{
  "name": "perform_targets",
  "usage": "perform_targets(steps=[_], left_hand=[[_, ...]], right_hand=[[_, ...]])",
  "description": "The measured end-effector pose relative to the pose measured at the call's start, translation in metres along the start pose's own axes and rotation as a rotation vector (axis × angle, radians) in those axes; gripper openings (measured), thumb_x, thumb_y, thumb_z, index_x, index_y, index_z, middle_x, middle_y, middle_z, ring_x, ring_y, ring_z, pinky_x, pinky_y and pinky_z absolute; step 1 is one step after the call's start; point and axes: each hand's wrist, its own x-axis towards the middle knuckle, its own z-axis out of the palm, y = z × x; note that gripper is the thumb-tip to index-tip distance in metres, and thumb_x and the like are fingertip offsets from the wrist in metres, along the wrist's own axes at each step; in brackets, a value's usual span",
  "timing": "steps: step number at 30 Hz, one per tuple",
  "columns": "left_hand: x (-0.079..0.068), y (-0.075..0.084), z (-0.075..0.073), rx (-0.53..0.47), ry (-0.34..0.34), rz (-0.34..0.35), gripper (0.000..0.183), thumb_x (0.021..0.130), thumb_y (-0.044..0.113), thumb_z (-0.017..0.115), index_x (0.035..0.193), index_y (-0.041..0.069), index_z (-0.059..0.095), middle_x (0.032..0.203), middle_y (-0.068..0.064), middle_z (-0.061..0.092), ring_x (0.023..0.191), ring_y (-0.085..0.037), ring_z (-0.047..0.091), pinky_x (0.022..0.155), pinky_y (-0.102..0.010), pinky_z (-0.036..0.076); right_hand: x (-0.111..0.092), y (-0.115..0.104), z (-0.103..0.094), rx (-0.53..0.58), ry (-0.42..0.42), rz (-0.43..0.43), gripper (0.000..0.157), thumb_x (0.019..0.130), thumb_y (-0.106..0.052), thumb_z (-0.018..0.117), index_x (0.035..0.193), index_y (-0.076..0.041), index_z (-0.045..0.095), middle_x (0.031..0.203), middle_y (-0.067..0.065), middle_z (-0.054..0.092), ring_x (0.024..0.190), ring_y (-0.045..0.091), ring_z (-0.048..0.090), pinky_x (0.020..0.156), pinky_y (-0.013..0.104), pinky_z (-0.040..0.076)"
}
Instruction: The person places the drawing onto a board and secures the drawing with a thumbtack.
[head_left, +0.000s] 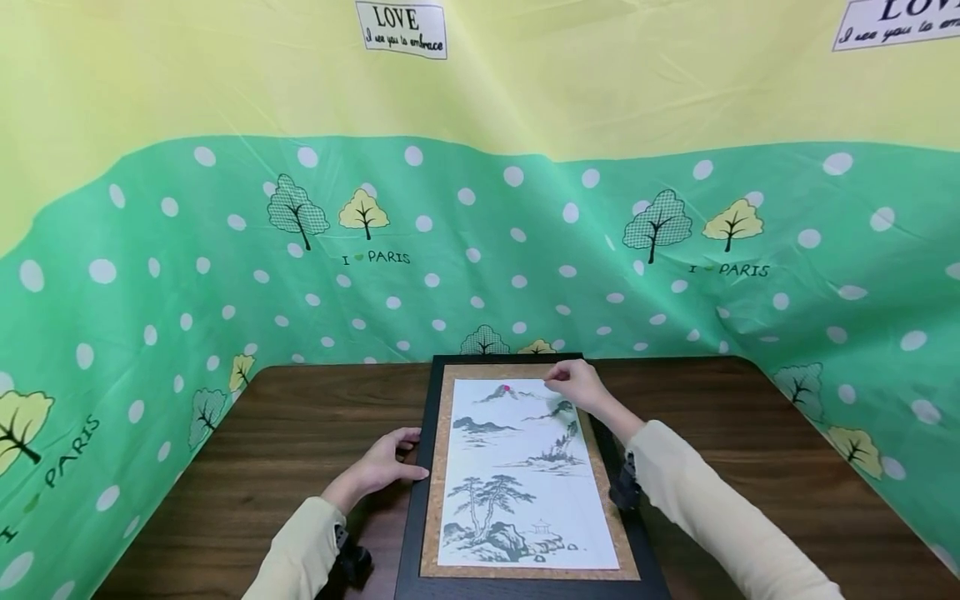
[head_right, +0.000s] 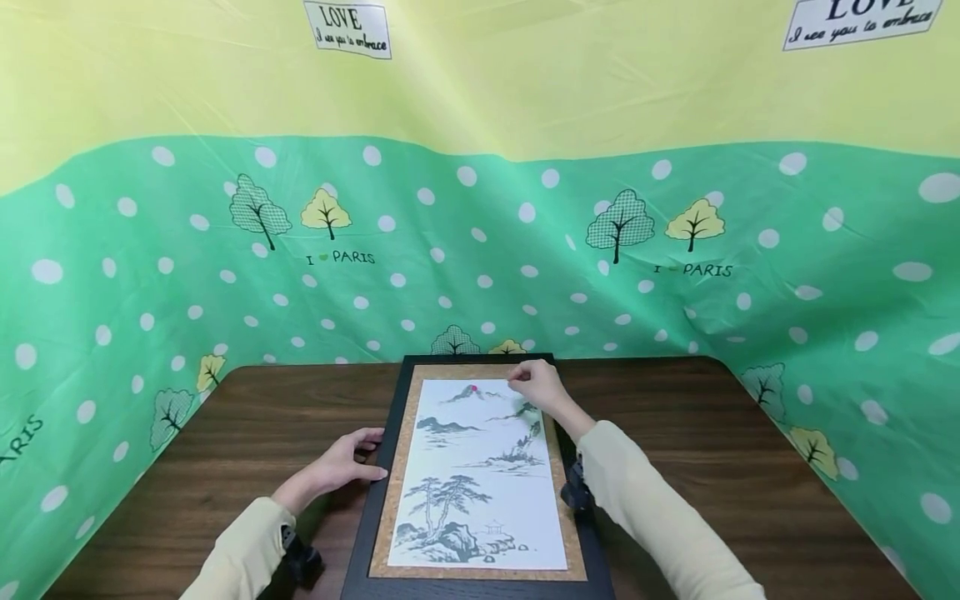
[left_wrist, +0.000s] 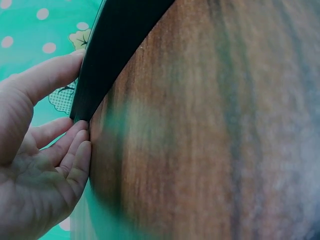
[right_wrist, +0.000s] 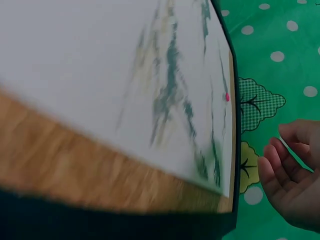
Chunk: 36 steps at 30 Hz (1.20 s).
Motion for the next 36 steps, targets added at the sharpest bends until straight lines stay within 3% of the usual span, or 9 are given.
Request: perform_targets(steps=[14,28,36], left_hand=[[-0.006,0.004,-0.001,-0.022,0.006,0.006,0.065,0.07,0.007,0.076,0.125,-0.008,0.045,0.119,-0.018,0.051,0.106,-0.031,0.046,0.085,-0.044,0.043],[-0.003,0.003,-0.003,-0.015,-0.019,0.009,0.067,0.071,0.008,0.076,0.127,-0.008,0.043,0.12,-0.018,0.05,0.107,-0.032,0.045,0.089,-0.046,0.04],[-0.002,0.003,-0.004,-0.006,-0.025,-0.006,0.067,0.071,0.009,0.076,0.127,-0.006,0.043,0.12,-0.017,0.05,0.107,-0.03,0.045,0.088,-0.044,0.041]], right_hand=[[-0.047,0.035,-0.039,-0.1,0.056,-0.093,0.012,0.083,-0.005,0.063,0.091,0.004,0.065,0.083,0.009,0.063,0.071,0.018,0.053,0.06,0.026,0.045],[-0.084,0.064,-0.066,-0.099,0.062,-0.043,0.017,0.083,-0.009,0.065,0.095,0.003,0.065,0.087,0.009,0.064,0.075,0.017,0.055,0.063,0.023,0.047],[-0.1,0.076,-0.068,-0.086,0.06,-0.018,0.017,0.082,-0.008,0.065,0.095,0.003,0.065,0.086,0.008,0.064,0.072,0.012,0.056,0.06,0.023,0.047]])
